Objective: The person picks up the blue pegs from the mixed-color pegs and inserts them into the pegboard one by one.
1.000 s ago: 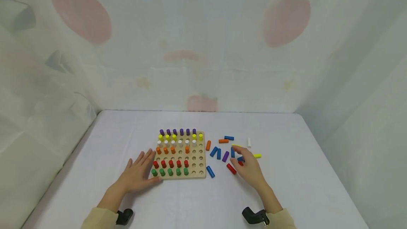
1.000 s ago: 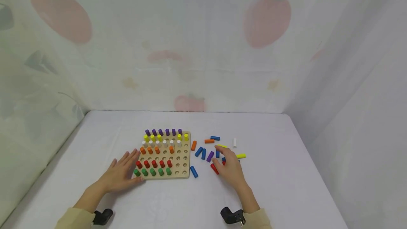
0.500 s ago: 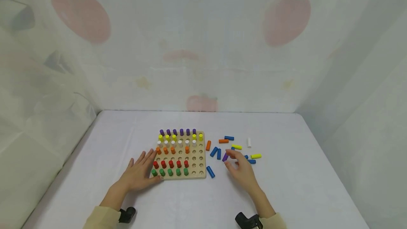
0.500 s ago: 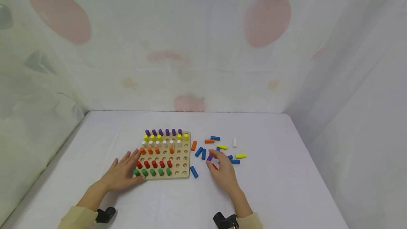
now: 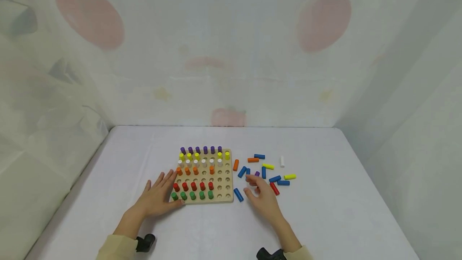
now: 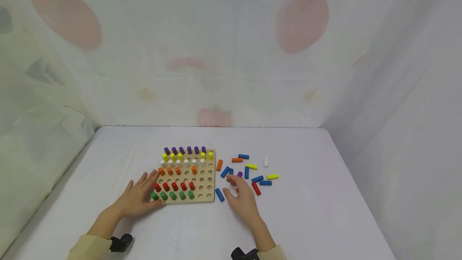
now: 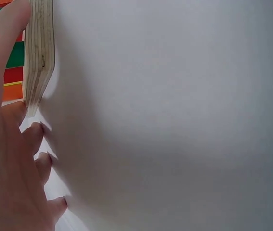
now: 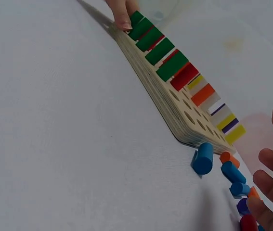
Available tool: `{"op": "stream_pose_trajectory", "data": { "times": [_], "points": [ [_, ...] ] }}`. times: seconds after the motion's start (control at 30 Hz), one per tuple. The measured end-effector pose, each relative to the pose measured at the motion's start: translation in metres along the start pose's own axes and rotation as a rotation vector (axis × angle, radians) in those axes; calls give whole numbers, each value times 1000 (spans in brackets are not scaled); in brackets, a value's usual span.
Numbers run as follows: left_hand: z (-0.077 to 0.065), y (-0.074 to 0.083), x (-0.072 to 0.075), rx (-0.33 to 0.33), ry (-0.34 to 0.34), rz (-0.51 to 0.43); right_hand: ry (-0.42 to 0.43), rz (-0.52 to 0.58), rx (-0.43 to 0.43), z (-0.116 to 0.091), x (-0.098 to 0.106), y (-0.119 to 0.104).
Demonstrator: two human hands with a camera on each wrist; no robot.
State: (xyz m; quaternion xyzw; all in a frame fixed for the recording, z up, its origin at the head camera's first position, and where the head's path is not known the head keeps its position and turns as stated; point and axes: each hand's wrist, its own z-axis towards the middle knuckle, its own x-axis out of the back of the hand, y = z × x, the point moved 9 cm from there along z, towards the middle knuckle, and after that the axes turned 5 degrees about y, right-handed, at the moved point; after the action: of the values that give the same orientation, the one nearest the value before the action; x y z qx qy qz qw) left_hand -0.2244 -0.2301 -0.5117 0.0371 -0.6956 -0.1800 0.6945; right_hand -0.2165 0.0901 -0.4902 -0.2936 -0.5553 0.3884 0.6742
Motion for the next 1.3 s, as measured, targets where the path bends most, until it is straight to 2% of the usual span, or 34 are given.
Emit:
{"op": "stream_pose_trajectory", "data": {
  "times": [0.27, 0.4, 0.67, 0.97, 1.3],
  "points": [
    [1, -2, -2, 22, -27, -13, -30, -46, 19, -6, -14, 1],
    [2, 0, 0, 27, -33, -27, -17, -61, 29, -7, -17, 3],
    [1, 4, 4, 28, -20, -39, -35, -100, 29, -9, -21, 5],
    [2, 1, 1, 24, -4, -39, -64, -174, 27, -8, -27, 8],
    [1, 1, 1, 33, -10, -37, -54, -209, 40, -7, -30, 8]
  ]
}}
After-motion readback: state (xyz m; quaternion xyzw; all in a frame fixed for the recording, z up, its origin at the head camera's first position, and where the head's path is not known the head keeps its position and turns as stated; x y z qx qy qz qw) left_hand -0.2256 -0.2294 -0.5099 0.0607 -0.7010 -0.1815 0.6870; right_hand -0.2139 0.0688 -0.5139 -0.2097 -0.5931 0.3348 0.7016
